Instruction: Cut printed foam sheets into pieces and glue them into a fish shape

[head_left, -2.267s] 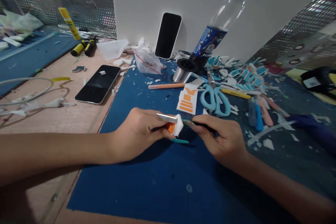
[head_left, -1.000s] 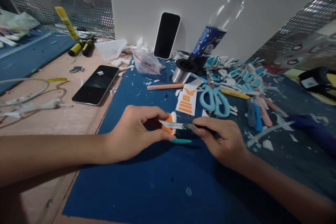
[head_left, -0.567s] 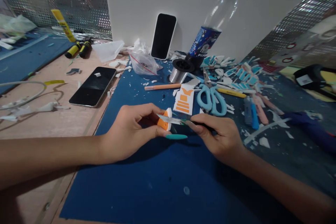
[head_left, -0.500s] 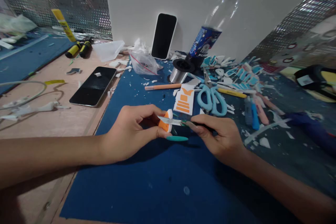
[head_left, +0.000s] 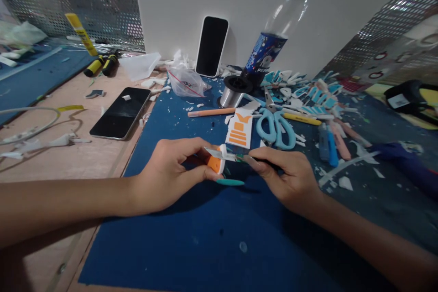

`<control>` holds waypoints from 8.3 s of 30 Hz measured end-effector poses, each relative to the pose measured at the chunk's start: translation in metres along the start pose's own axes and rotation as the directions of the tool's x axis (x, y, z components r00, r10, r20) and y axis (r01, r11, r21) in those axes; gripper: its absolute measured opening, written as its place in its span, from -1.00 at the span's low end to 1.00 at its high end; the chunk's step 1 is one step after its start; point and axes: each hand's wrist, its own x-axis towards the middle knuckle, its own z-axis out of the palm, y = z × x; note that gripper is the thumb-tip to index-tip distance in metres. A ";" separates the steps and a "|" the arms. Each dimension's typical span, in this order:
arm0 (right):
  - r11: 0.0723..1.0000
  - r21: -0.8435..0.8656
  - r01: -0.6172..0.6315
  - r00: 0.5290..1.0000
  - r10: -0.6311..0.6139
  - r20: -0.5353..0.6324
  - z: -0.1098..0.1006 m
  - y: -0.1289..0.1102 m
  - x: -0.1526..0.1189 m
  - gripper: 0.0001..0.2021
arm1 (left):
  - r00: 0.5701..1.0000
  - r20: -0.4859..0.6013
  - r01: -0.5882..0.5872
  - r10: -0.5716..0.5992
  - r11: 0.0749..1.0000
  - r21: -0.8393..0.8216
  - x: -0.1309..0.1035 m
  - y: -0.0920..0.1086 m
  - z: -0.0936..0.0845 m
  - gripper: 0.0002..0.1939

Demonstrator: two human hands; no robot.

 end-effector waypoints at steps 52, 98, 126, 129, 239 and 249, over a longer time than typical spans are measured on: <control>0.998 0.046 0.044 0.999 -0.044 -0.001 -0.001 0.003 0.001 -0.79 | 0.981 0.017 0.195 -0.194 0.978 -0.081 0.002 0.002 0.002 -0.88; 0.997 0.008 0.073 0.997 -0.073 -0.018 0.004 -0.004 0.004 -0.85 | 0.998 0.027 0.049 -0.049 0.999 0.006 -0.001 0.001 0.001 -0.87; 0.997 0.046 0.061 0.998 -0.060 -0.022 0.004 -0.001 0.002 -0.86 | 0.985 0.064 -0.167 0.159 0.973 0.157 -0.003 -0.002 0.000 -0.84; 0.998 0.043 0.049 0.999 -0.048 -0.023 0.004 -0.001 0.001 -0.87 | 0.988 0.065 -0.147 0.138 0.976 0.161 -0.002 -0.002 0.000 -0.87; 0.234 0.581 -0.779 0.616 0.453 0.645 0.005 -0.027 0.011 -0.63 | 0.986 0.110 -0.164 0.126 0.852 0.497 0.003 -0.001 0.006 -0.43; 0.136 0.650 -0.748 0.647 0.366 0.669 0.006 -0.029 0.013 -0.75 | 0.987 0.120 -0.160 0.111 0.801 0.577 0.003 -0.002 0.008 -0.40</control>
